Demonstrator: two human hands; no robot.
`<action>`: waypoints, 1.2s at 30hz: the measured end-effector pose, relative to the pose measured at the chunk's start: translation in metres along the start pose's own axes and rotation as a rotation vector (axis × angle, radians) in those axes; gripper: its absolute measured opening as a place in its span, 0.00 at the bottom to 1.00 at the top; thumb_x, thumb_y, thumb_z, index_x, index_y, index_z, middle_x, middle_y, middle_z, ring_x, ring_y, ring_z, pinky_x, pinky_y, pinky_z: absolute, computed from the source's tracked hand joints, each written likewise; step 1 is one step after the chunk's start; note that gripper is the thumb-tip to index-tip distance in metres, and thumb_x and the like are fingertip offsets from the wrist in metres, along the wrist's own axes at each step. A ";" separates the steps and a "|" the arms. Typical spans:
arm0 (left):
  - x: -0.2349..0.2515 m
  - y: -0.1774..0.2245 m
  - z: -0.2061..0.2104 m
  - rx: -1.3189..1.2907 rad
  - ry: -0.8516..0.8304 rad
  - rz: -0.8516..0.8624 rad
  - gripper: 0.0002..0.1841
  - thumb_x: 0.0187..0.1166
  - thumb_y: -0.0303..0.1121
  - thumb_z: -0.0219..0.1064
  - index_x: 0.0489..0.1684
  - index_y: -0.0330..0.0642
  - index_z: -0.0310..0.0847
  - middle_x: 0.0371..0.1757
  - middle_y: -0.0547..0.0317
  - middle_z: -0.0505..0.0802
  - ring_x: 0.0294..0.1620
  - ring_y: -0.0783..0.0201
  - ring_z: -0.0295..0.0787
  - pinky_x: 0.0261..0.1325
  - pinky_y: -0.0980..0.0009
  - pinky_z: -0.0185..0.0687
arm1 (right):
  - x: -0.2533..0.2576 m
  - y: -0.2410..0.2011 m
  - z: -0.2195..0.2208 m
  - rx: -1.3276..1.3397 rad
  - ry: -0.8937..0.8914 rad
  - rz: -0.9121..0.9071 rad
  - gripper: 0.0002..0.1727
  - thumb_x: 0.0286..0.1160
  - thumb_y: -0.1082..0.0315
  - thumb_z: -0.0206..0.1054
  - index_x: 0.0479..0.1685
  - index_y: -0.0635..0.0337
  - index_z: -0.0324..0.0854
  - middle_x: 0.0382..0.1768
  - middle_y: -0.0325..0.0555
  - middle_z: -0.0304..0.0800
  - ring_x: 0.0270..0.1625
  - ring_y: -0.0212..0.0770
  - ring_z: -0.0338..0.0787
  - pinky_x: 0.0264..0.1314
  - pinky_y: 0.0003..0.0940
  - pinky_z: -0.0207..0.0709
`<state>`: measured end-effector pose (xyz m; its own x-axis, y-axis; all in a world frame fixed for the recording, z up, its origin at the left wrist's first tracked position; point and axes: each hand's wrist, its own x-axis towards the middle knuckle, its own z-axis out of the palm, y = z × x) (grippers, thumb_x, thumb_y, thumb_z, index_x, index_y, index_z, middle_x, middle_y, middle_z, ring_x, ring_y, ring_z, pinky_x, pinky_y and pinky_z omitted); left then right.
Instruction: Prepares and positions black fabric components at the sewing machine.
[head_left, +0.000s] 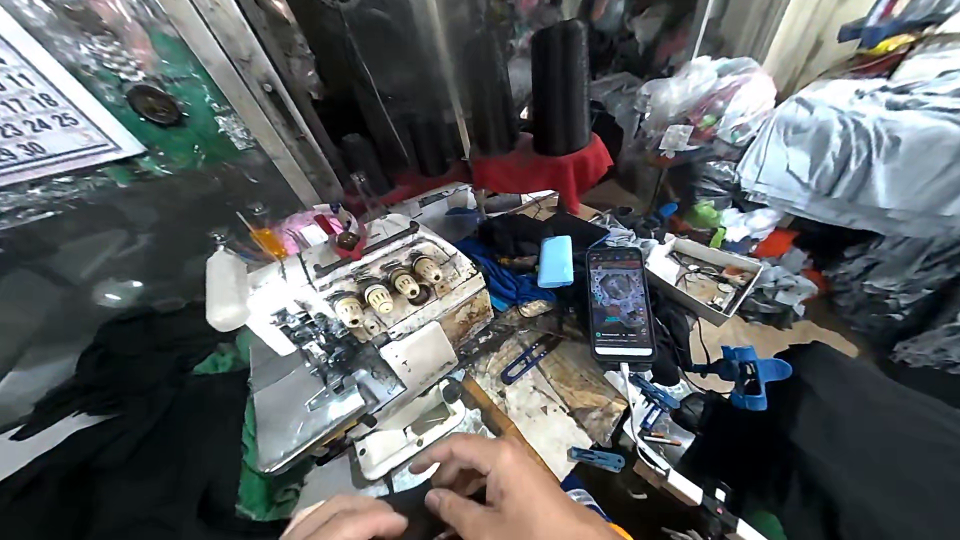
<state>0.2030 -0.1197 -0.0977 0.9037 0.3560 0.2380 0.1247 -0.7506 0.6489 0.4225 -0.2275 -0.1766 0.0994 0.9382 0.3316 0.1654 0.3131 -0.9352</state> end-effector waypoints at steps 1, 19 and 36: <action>0.002 -0.001 0.002 -0.002 -0.004 -0.006 0.11 0.85 0.31 0.65 0.54 0.36 0.90 0.53 0.48 0.94 0.56 0.57 0.91 0.63 0.57 0.88 | 0.001 0.001 -0.003 -0.013 0.014 -0.008 0.16 0.82 0.70 0.66 0.66 0.56 0.84 0.45 0.42 0.95 0.43 0.36 0.95 0.49 0.37 0.93; 0.007 -0.023 0.055 -0.052 0.469 -0.075 0.10 0.77 0.33 0.76 0.53 0.46 0.93 0.49 0.67 0.98 0.49 0.67 0.97 0.56 0.68 0.97 | 0.002 -0.011 0.003 0.069 0.101 0.068 0.15 0.78 0.70 0.71 0.62 0.57 0.87 0.46 0.42 0.97 0.43 0.40 0.97 0.46 0.35 0.94; -0.002 -0.035 0.024 0.253 0.342 -0.238 0.11 0.80 0.58 0.66 0.37 0.71 0.93 0.56 0.83 0.87 0.64 0.71 0.79 0.66 0.57 0.75 | -0.006 -0.001 0.014 0.038 0.043 0.114 0.14 0.78 0.63 0.74 0.59 0.53 0.88 0.40 0.37 0.96 0.36 0.36 0.94 0.35 0.32 0.92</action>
<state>0.2065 -0.1078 -0.1381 0.6571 0.6646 0.3557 0.4455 -0.7230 0.5279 0.4085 -0.2314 -0.1796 0.1570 0.9611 0.2273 0.1133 0.2111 -0.9709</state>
